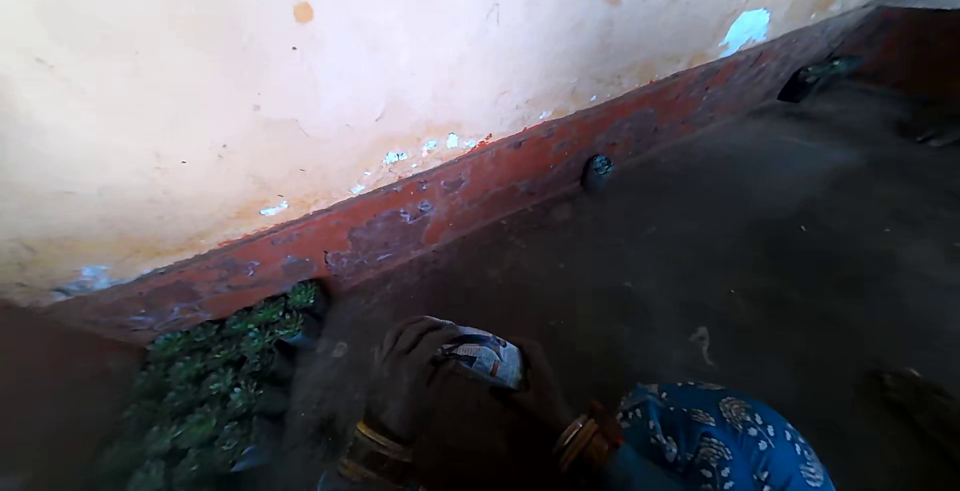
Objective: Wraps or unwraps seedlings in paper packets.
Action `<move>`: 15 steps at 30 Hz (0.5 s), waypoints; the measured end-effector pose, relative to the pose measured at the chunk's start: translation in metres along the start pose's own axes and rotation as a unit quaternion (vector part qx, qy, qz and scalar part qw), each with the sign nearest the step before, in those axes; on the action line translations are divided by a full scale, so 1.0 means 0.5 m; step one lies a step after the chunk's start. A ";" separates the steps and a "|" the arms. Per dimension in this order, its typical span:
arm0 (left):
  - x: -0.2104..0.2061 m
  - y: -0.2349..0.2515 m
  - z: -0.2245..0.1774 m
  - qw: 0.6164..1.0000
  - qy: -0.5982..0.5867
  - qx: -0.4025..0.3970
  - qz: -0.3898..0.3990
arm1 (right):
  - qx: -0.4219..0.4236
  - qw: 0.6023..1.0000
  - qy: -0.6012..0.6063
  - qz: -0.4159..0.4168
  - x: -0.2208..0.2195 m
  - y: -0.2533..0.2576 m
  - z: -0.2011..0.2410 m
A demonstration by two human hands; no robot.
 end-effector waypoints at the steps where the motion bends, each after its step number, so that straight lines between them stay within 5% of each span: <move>1: -0.003 -0.001 -0.002 1.000 0.005 -0.002 0.011 | -0.002 1.000 -0.010 0.008 0.000 0.001 0.001; 6: 0.003 -0.006 -0.007 1.000 0.017 -0.011 0.011 | 0.008 0.999 -0.045 0.012 0.004 0.003 0.006; 15: -0.064 -0.025 0.034 0.951 -0.012 0.101 0.291 | 0.113 0.978 -0.156 -0.077 0.029 0.002 0.037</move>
Point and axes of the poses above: each hand's wrist, its own y-axis towards the middle knuckle, its own x-axis out of the back of the hand, z = x × y, the point moved 10 cm from there along y, towards the middle knuckle, and after that the axes turned 9 degrees about x, right-handed, at the moved point
